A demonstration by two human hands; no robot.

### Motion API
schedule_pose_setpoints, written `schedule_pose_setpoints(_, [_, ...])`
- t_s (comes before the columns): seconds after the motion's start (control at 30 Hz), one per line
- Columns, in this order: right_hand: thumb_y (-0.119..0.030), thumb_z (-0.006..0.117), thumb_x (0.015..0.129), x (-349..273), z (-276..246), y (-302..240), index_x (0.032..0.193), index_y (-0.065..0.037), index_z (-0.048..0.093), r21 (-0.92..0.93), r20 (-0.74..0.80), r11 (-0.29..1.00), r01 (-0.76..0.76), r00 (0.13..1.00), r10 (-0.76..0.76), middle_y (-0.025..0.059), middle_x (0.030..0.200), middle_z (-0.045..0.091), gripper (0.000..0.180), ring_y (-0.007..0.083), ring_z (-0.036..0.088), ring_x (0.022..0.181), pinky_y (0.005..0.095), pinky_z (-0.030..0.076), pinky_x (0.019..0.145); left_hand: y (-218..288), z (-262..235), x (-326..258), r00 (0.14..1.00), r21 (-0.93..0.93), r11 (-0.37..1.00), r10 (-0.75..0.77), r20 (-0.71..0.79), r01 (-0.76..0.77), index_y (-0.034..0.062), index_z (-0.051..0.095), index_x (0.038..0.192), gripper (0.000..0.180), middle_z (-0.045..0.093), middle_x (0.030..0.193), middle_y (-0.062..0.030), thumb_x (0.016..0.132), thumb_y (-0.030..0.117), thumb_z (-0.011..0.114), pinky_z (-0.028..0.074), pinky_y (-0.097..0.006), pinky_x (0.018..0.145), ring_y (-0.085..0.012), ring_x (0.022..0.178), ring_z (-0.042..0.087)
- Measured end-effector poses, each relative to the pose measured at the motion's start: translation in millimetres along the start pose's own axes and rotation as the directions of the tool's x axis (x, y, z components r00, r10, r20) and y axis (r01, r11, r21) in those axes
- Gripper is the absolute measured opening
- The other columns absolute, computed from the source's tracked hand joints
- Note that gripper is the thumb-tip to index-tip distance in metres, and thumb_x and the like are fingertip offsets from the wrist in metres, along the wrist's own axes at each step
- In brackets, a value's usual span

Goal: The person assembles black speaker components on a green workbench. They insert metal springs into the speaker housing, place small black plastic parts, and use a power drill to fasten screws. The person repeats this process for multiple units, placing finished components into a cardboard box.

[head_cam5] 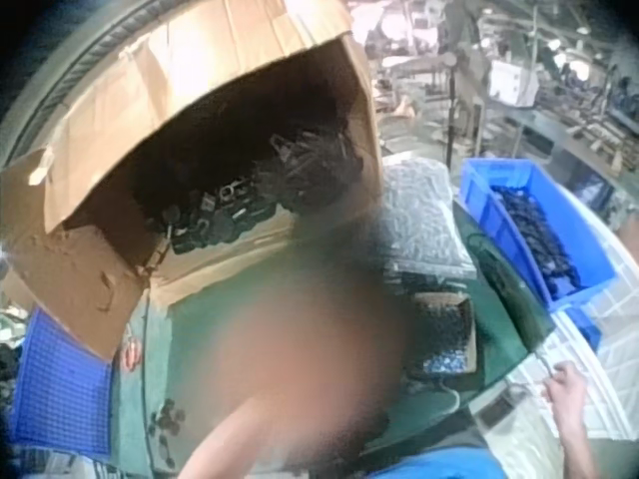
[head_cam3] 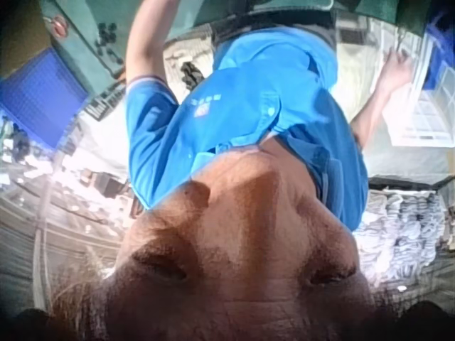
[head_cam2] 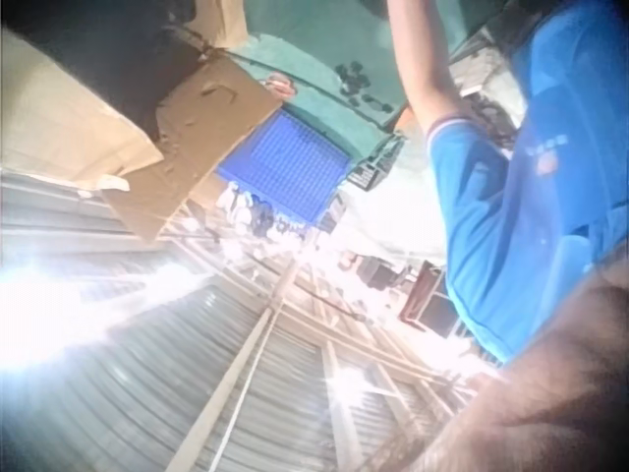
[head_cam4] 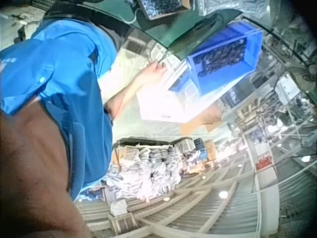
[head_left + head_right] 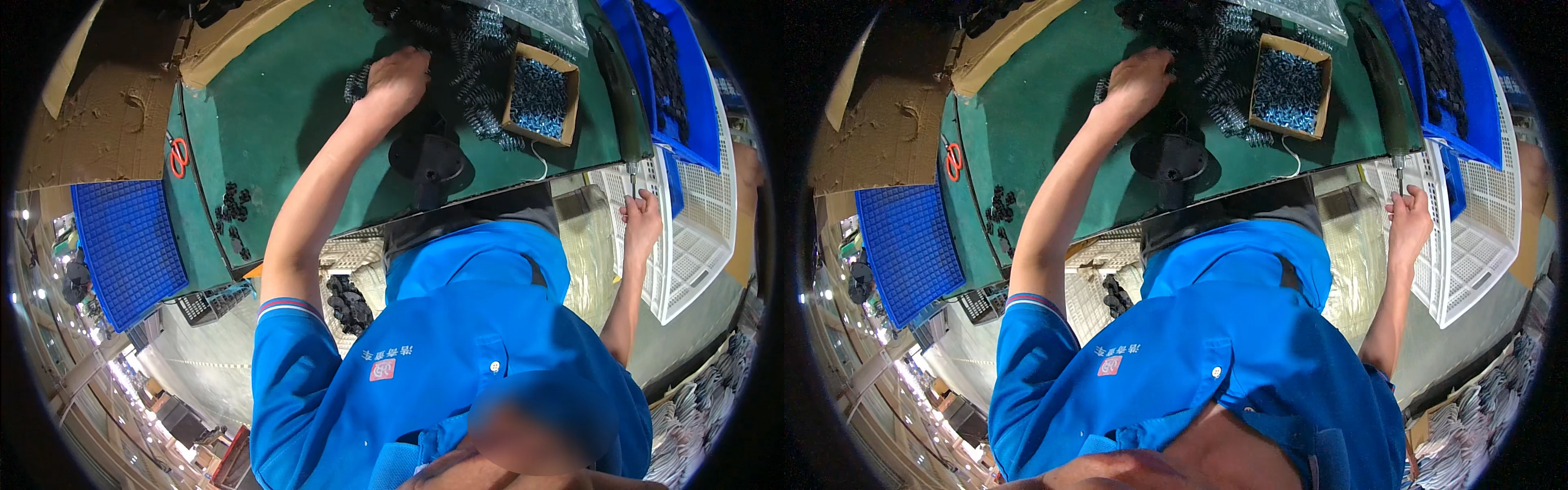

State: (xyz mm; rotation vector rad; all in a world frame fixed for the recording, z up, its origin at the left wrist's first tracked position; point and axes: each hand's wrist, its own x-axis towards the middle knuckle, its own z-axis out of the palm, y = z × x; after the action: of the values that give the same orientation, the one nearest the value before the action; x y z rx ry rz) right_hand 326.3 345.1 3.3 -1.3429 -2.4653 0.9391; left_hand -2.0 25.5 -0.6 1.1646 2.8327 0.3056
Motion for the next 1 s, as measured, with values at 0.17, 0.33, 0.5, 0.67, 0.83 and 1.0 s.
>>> schedule_pose_setpoints(0.17, [-0.005, 0.063, 0.09, -2.4, -6.2, -8.4, 0.117, 0.004, 0.06, -0.062, -0.009, 0.997, -0.043, 0.999, 0.043, 0.0113, 0.082, 0.07, 0.028, 0.0129, 0.068, 0.068, 0.0258, 0.05, 0.057, 6.4, -30.0, -15.9, 0.984, -0.294, 0.953, -0.122, -0.129, 0.08, 0.0017, 0.063, 0.106, 0.025, 0.067, 0.095, -0.0152, 0.086, 0.015, 0.067, 0.054, -0.039, 0.071, -0.0306, 0.082, 0.068])
schedule_pose_setpoints(0.33, [-0.003, 0.064, 0.089, 3.7, -0.6, 10.6, 0.117, 0.005, 0.059, 0.178, -0.005, 0.984, -0.012, 1.0, 0.013, 0.0108, 0.084, 0.069, 0.03, 0.0131, 0.067, 0.068, 0.0244, 0.05, 0.057, 24.4, -47.8, -48.4, 0.984, -0.82, 0.547, -0.149, 0.101, 0.167, 0.0012, 0.063, 0.095, 0.015, 0.067, 0.076, -0.0064, 0.084, 0.009, 0.07, 0.05, -0.025, 0.059, -0.0092, 0.061, 0.063])
schedule_pose_setpoints(0.5, [0.0, 0.064, 0.089, 9.2, 2.0, 29.7, 0.118, 0.006, 0.058, 0.494, 0.065, 0.864, -0.095, 0.995, 0.072, 0.0127, 0.088, 0.068, 0.031, 0.0131, 0.066, 0.07, 0.0222, 0.05, 0.056, 29.7, -32.1, -66.5, 0.996, -0.506, 0.863, -0.058, -0.073, 0.013, 0.0062, 0.065, 0.093, 0.015, 0.066, 0.089, -0.0053, 0.081, 0.009, 0.073, 0.05, -0.03, 0.056, -0.016, 0.066, 0.064])
schedule_pose_setpoints(0.67, [-0.025, 0.069, 0.087, 17.1, -9.3, -3.3, 0.128, 0.001, 0.057, -0.422, -0.055, 0.877, 0.231, 0.959, -0.279, 0.018, 0.113, 0.067, 0.05, 0.0338, 0.065, 0.101, 0.0405, 0.047, 0.093, 34.4, -33.3, -74.4, 0.979, -0.305, 0.951, -0.103, -0.178, 0.044, 0.0081, 0.066, 0.092, 0.019, 0.063, 0.098, -0.0053, 0.077, 0.013, 0.075, 0.052, -0.034, 0.063, -0.025, 0.074, 0.064])
schedule_pose_setpoints(0.83, [-0.012, 0.072, 0.087, 25.5, 41.2, -164.4, 0.116, -0.002, 0.067, 0.34, -0.054, 0.754, 0.563, 0.812, -0.582, 0.0097, 0.097, 0.07, 0.03, 0.0117, 0.065, 0.086, 0.0246, 0.051, 0.074, 33.9, -15.7, -85.8, 0.965, -0.531, 0.84, -0.221, -0.14, 0.116, 0.0069, 0.066, 0.098, 0.023, 0.062, 0.1, -0.008, 0.077, 0.013, 0.076, 0.052, -0.033, 0.066, -0.0243, 0.079, 0.064])
schedule_pose_setpoints(1.0, [-0.037, 0.066, 0.086, 71.5, 173.3, -262.3, 0.098, -0.009, 0.071, 0.0, 0.142, 0.558, 0.83, 0.552, -0.822, 0.014, 0.091, 0.07, 0.031, 0.0346, 0.067, 0.088, 0.0435, 0.054, 0.074, 51.5, -17.4, -92.6, 0.938, -0.567, 0.813, -0.285, -0.195, 0.13, 0.0051, 0.06, 0.12, 0.046, 0.061, 0.102, -0.0137, 0.078, 0.014, 0.075, 0.052, -0.036, 0.075, -0.0298, 0.087, 0.063])
